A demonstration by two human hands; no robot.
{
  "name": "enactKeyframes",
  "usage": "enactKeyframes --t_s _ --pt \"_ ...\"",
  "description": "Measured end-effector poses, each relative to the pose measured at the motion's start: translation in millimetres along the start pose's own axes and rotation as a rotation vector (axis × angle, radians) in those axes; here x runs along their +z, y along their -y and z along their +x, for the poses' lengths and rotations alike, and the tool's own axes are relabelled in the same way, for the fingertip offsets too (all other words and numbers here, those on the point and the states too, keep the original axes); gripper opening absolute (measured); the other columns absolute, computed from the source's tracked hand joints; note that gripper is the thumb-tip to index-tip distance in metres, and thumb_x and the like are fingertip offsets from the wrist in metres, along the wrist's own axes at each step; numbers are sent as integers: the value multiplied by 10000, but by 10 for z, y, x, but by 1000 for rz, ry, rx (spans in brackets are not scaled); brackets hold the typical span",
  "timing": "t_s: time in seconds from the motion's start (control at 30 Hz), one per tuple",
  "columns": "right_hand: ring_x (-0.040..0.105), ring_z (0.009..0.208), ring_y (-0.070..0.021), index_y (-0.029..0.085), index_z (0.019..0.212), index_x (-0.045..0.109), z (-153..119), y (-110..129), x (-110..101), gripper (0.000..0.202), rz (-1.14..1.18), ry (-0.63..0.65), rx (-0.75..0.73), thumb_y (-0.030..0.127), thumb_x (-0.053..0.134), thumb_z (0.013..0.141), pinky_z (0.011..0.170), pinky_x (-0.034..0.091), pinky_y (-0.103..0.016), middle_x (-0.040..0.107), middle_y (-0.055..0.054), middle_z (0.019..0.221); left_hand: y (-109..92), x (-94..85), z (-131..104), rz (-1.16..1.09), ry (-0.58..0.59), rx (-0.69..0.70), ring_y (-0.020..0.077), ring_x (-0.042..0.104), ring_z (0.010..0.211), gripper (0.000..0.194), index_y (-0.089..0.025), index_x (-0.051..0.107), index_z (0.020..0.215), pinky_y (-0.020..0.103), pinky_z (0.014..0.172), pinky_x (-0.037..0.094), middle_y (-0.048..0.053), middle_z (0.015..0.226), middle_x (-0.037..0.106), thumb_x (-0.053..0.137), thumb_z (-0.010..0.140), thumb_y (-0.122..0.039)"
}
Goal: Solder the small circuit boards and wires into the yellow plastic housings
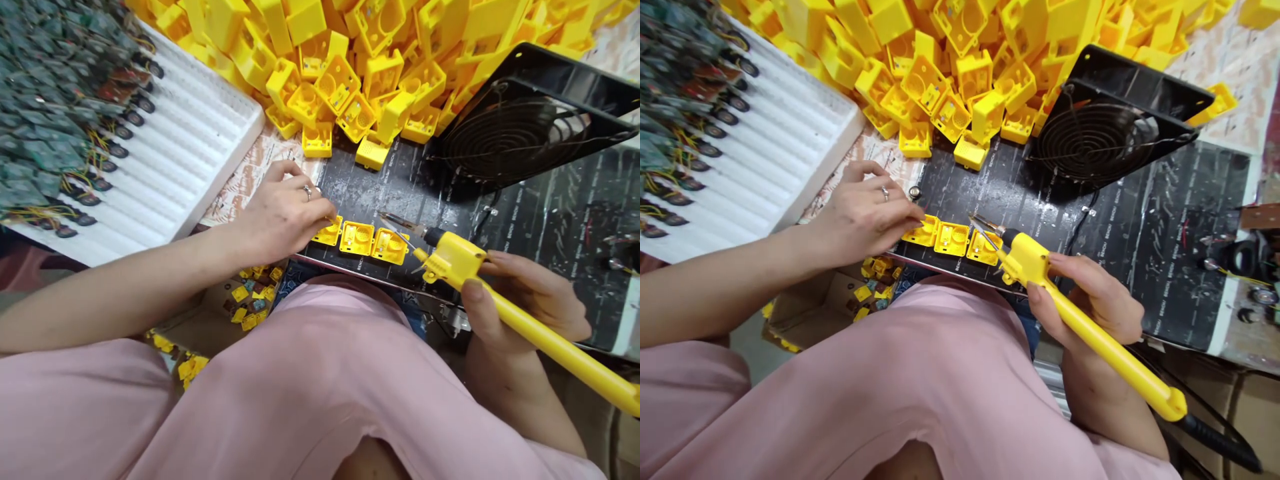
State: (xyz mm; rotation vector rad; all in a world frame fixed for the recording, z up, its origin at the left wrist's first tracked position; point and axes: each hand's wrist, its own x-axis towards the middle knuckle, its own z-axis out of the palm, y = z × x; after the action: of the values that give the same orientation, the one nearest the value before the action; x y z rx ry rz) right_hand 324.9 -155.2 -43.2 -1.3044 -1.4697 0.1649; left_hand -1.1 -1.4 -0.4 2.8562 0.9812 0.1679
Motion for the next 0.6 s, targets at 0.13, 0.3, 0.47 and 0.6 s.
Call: enactKeyframes --t_s 0.13,0.3,0.47,0.6 --pt "833 707 -197 242 1401 812 61 64 36 548 74 79 -185 200 957 874 601 699 -251 892 -71 1081 -102 83 66 -64 3 7 283 768 1019 361 -281 862 964 595 1187 520 36 915 839 535 1114 -308" --pt "794 613 -177 216 1150 768 210 210 132 269 127 240 -292 148 893 921 506 634 -206 816 2 795 -168 114 175 -25 33 2 276 753 982 336 -251 826 872 626 1198 499 36 862 812 542 1050 -256" --pt "774 587 -153 209 950 692 268 285 171 208 81 297 -338 124 882 940 481 586 -180 790 2 746 -180 113 214 41 22 39 292 740 969 320 -236 790 843 636 1129 534 44 832 791 525 1021 -259" --pt "783 613 -159 227 974 671 272 329 185 235 27 333 -363 133 886 960 477 581 -211 785 22 765 -176 105 265 73 25 73 282 716 976 284 -246 779 822 603 1112 546 40 817 764 549 986 -267"
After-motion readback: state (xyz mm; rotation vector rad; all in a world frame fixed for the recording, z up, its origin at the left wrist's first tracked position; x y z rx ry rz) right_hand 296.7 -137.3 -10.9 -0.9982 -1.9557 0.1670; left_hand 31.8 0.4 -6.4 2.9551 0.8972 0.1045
